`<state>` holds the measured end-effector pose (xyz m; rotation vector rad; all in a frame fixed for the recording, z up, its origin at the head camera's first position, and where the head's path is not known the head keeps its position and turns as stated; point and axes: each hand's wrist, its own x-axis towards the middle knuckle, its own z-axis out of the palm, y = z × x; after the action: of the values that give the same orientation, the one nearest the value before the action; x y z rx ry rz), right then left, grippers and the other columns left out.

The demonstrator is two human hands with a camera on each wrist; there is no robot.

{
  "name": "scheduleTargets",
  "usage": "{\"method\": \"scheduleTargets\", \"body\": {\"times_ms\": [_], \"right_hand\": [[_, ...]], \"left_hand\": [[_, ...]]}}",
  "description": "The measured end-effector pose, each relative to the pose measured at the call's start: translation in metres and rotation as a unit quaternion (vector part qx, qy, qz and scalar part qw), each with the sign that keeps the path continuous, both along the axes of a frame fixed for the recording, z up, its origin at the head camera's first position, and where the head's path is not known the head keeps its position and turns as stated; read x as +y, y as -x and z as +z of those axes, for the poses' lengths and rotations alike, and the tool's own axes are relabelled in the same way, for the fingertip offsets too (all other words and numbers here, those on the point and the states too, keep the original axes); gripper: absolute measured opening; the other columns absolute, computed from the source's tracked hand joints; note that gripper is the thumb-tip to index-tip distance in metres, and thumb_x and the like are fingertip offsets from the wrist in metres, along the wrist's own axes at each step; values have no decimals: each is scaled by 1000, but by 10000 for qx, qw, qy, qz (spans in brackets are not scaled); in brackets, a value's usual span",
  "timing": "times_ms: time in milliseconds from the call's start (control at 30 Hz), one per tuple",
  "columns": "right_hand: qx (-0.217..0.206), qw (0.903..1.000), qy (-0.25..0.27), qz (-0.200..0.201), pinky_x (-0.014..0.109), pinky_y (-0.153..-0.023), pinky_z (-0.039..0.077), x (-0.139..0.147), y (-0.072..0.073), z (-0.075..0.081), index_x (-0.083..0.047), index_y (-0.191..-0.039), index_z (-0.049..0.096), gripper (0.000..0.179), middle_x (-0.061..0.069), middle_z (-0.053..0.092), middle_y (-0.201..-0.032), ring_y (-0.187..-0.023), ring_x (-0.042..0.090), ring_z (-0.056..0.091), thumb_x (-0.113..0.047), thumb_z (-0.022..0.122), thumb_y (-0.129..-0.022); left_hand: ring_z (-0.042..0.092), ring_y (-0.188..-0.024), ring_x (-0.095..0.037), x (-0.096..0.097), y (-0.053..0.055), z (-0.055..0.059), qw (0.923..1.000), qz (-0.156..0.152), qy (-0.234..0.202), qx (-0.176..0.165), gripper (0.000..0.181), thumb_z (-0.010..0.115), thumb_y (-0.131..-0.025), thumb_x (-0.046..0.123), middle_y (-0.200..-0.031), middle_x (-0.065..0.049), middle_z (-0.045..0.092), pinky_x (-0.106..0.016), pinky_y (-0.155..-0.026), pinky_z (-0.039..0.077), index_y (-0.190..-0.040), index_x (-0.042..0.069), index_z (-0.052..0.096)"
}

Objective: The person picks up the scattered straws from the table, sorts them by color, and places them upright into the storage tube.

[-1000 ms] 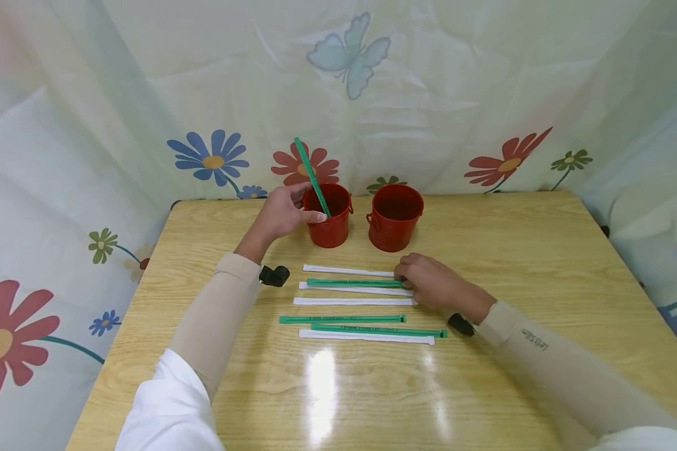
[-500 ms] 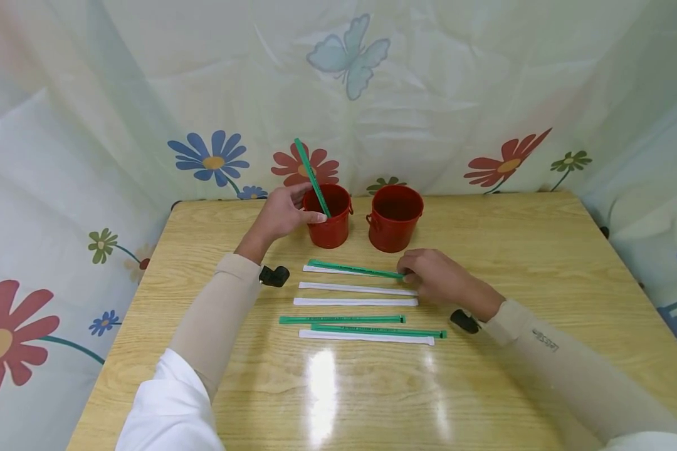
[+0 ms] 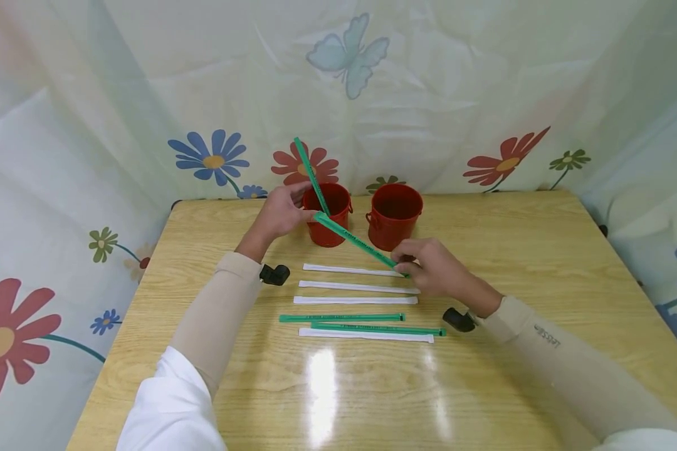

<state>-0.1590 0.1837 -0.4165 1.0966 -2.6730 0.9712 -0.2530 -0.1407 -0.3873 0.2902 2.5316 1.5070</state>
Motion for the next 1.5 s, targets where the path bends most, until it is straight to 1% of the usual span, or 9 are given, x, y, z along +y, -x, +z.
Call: {"method": "scheduleTargets", "body": {"times_ms": [233,433,600,733,833,1033,1167,1300,1500], "right_hand": [[-228,9981,568,-45,24,-69,52,-12,0,13,-5,-89,69,13,1,65,-81,-78,13,59,6,76,-88],[-540,9933,1014,-145,25,-72,56,-27,2,23,-3,-89,69,11,6,68,-82,-79,15,60,7,72,-91],[-854,9850,1470,-299,21,-64,50,-41,8,36,1,-91,69,7,12,67,-81,-69,14,56,8,70,-93],[-817,9795,1779,-465,19,-65,50,-54,17,49,3,-91,68,5,14,65,-81,-68,16,55,7,70,-94],[-766,9763,1950,-541,19,-71,53,-64,24,59,5,-92,68,3,16,68,-85,-74,19,58,5,71,-94],[-582,9744,2043,-734,21,-70,50,-79,39,74,5,-91,69,5,17,68,-84,-74,24,57,2,73,-94],[-691,9716,2111,-823,25,-68,49,-88,48,83,4,-92,70,6,16,67,-84,-74,26,56,-1,71,-96],[-848,9671,2214,-923,27,-67,49,-96,60,89,2,-92,69,7,15,65,-85,-76,26,56,-2,69,-98],[-1085,9608,2345,-1007,29,-78,56,-111,80,87,0,-94,68,5,16,67,-92,-84,27,61,-1,67,-99]], "left_hand": [[53,-146,-30,0,0,0,10000,-61,-50,32,75,82,-91,21,-156,-7,56,-45,-117,49,-157,11,48],[56,-144,-31,0,-1,1,9998,-42,-175,-4,72,82,-92,18,-153,-8,59,-46,-115,51,-156,12,49],[51,-147,-35,-3,-2,0,10000,-63,9,-7,77,82,-92,19,-158,-10,54,-47,-116,49,-158,10,44],[53,-146,-34,-4,-1,0,10000,-24,60,35,76,82,-92,19,-158,-10,54,-47,-116,50,-158,10,45],[52,-147,-35,-4,-1,1,10000,-27,6,23,76,81,-92,18,-158,-11,54,-48,-116,50,-158,8,45],[50,-147,-37,1,-1,3,10000,-67,-41,-56,76,81,-92,18,-157,-11,55,-48,-117,49,-158,8,45],[52,-146,-36,2,-1,5,9999,-137,-51,-11,75,81,-92,17,-154,-12,57,-48,-117,49,-157,8,46],[53,-146,-36,2,2,5,9998,-195,-36,76,74,81,-92,16,-153,-11,58,-48,-117,49,-157,8,46],[54,-145,-33,0,3,0,9998,-101,157,86,74,82,-91,19,-153,-9,59,-46,-118,48,-157,11,48]]}}
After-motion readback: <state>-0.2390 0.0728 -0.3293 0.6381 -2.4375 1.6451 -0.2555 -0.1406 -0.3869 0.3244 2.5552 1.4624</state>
